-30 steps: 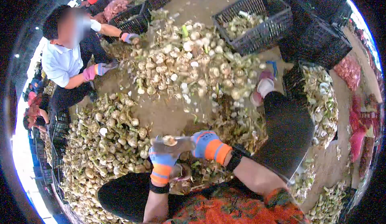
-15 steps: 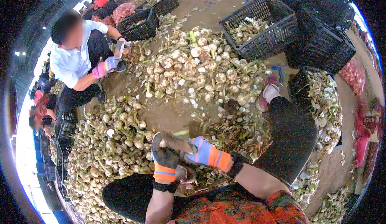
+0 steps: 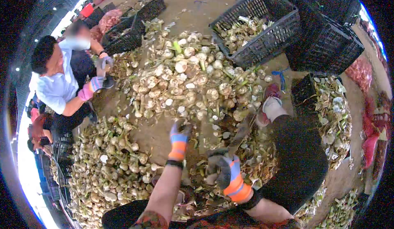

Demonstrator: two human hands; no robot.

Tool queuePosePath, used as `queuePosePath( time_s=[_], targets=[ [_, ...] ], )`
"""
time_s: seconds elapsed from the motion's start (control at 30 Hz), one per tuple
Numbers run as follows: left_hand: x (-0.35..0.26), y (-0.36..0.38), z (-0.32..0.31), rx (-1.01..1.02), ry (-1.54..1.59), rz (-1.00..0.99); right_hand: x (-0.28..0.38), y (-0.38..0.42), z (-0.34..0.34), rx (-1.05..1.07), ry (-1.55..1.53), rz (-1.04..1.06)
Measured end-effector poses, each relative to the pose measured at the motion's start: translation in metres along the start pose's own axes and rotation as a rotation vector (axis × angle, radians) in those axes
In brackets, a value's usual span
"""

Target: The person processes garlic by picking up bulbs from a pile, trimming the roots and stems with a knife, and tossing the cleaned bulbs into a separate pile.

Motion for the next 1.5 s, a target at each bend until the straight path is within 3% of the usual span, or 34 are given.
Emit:
queuePosePath(
  time_s=[0.07, 0.13, 0.17, 0.2, 0.23, 0.3, 0.33, 0.37, 0.4, 0.47, 0.53, 0.57, 0.6, 0.67, 0.7, 0.77, 0.8, 0.87, 0.93, 0.97, 1.03, 1.1, 1.17, 1.27, 1.33, 1.4, 1.5],
  targets=[
    [-0.007, -0.034, -0.063, 0.049, -0.519, -0.115, -0.001, 0.0, 0.006, 0.084, 0.117, 0.091],
    [0.02, -0.056, -0.11, 0.17, -0.749, -0.164, 0.015, -0.006, 0.002, 0.142, 0.176, 0.258],
    [0.027, -0.063, -0.113, 0.17, -0.774, -0.089, 0.006, -0.007, 0.006, 0.06, -0.02, 0.067],
    [0.018, -0.062, -0.103, 0.111, -0.668, -0.166, -0.002, -0.004, 0.008, -0.021, -0.224, -0.116],
    [0.014, -0.06, -0.097, 0.118, -0.564, -0.169, 0.0, -0.007, 0.01, -0.025, -0.224, -0.119],
    [0.015, -0.049, -0.08, 0.102, -0.204, -0.176, -0.022, -0.001, 0.01, -0.282, -0.676, -0.647],
    [0.017, -0.035, -0.069, 0.079, 0.056, -0.182, -0.022, 0.0, 0.007, -0.267, -0.681, -0.647],
    [0.023, -0.025, -0.058, 0.034, 0.497, -0.08, -0.004, -0.006, 0.007, -0.098, -0.281, -0.27],
    [0.029, -0.007, -0.047, 0.216, 0.667, 0.194, 0.015, -0.005, 0.0, 0.068, 0.114, 0.119],
    [0.015, 0.029, -0.016, 0.325, 1.254, 0.449, 0.013, 0.001, -0.002, 0.152, 0.216, 0.123],
    [-0.033, 0.058, 0.032, 0.285, 1.402, 0.428, 0.017, -0.001, -0.006, -0.1, -0.199, -0.214],
    [-0.017, 0.065, 0.042, 0.2, 1.39, 0.375, 0.037, 0.0, -0.018, 0.117, 0.4, 0.223],
    [-0.001, 0.065, 0.047, 0.221, 1.551, 0.31, 0.036, -0.001, -0.025, 0.146, 0.395, 0.286],
    [-0.003, 0.076, 0.076, 0.148, 1.414, 0.121, -0.004, 0.0, -0.02, -0.131, -0.282, -0.23],
    [-0.007, 0.078, 0.09, 0.128, 1.423, 0.092, 0.005, -0.003, -0.027, 0.019, -0.047, 0.165],
    [0.004, 0.099, 0.1, 0.104, 1.018, 0.234, -0.009, -0.004, -0.038, 0.091, -0.054, 0.059],
    [0.004, 0.107, 0.103, 0.103, 1.03, 0.262, -0.013, -0.002, -0.043, 0.132, -0.063, -0.057],
    [-0.004, 0.115, 0.112, 0.082, 0.829, -0.035, 0.009, 0.002, -0.069, 0.366, 0.58, 0.049],
    [0.004, 0.125, 0.094, 0.513, 1.596, 0.078, 0.006, 0.011, -0.086, 0.509, 1.01, 0.146],
    [0.026, 0.121, 0.087, 0.328, 1.539, 0.297, 0.006, 0.012, -0.09, 0.509, 1.018, 0.114],
    [-0.001, 0.141, 0.1, 0.189, 1.247, 0.206, 0.001, 0.019, -0.101, 0.732, 1.307, -0.032],
    [-0.019, 0.143, 0.106, 0.193, 1.199, 0.16, 0.008, 0.017, -0.105, 0.727, 1.324, -0.083],
    [-0.009, 0.14, 0.092, 0.33, 1.502, 0.457, 0.007, 0.013, -0.105, 0.722, 1.351, -0.108],
    [-0.008, 0.137, 0.088, 0.455, 1.578, 0.396, 0.011, 0.007, -0.107, 0.753, 1.348, -0.177],
    [-0.01, 0.139, 0.092, 0.387, 1.443, 0.295, 0.006, 0.006, -0.105, 0.743, 1.325, -0.178],
    [-0.007, 0.139, 0.103, 0.216, 0.952, 0.21, 0.002, 0.005, -0.105, 0.757, 1.34, -0.23],
    [-0.023, 0.148, 0.11, 0.25, 1.028, 0.149, -0.013, 0.002, -0.101, 0.775, 1.37, -0.268]
  ],
)
Point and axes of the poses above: each hand's wrist, its own y-axis away from the middle knuckle, its own z-axis out of the back of the hand, x = y × z, the point moved 5 cm from there along -y, towards the middle knuckle, and after that the axes turned 14 degrees about -y, right-handed, at the moved point
